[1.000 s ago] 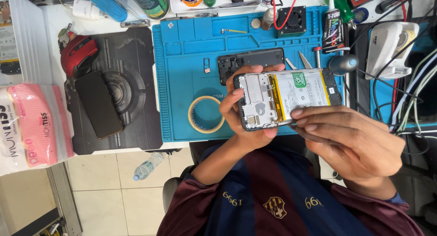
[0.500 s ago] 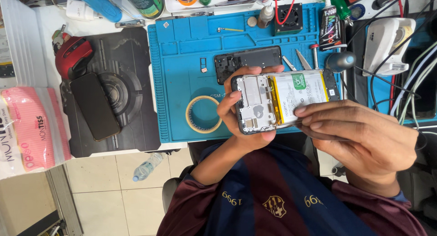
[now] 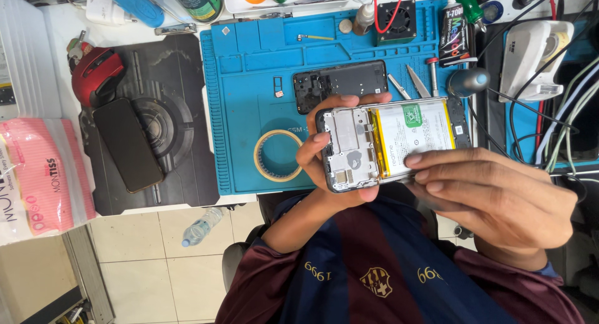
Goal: The person disassembles a smartphone, removes the battery, and manipulates internal components using tweezers and pliers. The person then handles a small circuit board and uses pliers to adjust a connector.
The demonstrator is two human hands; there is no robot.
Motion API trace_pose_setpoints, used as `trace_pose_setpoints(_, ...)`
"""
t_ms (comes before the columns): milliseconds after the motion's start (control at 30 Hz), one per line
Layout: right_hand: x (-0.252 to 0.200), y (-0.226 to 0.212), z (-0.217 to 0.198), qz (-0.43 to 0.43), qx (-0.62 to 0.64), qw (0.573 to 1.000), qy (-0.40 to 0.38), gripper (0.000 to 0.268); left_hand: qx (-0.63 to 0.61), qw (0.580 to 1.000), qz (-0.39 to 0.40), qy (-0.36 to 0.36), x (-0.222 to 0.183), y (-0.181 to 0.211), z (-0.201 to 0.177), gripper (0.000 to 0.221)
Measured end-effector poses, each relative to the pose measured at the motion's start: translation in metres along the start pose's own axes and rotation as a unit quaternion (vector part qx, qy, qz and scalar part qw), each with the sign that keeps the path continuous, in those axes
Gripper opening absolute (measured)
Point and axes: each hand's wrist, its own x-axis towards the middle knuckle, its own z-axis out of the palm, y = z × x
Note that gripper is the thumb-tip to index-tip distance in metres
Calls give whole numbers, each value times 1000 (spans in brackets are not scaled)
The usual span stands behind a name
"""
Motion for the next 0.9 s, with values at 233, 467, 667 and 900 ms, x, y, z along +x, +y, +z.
trace_pose_setpoints(233, -8, -3, -5, -7, -14, 999, -46, 31, -22, 1000, 17, 1, 0, -2, 2, 79)
trace_pose_setpoints(467, -15, -6, -4, 6, -31, 998, -45, 32, -16, 1000, 16, -2, 0, -1, 1, 79)
trace_pose_setpoints(667, -16, -5, -5, 14, -42, 997, -60, 32, -16, 1000, 14, 2, -2, -2, 2, 79)
trace_pose_setpoints(900, -10, -11, 2, 49, -77, 994, -56, 32, -12, 1000, -7, 7, -3, -1, 0, 78)
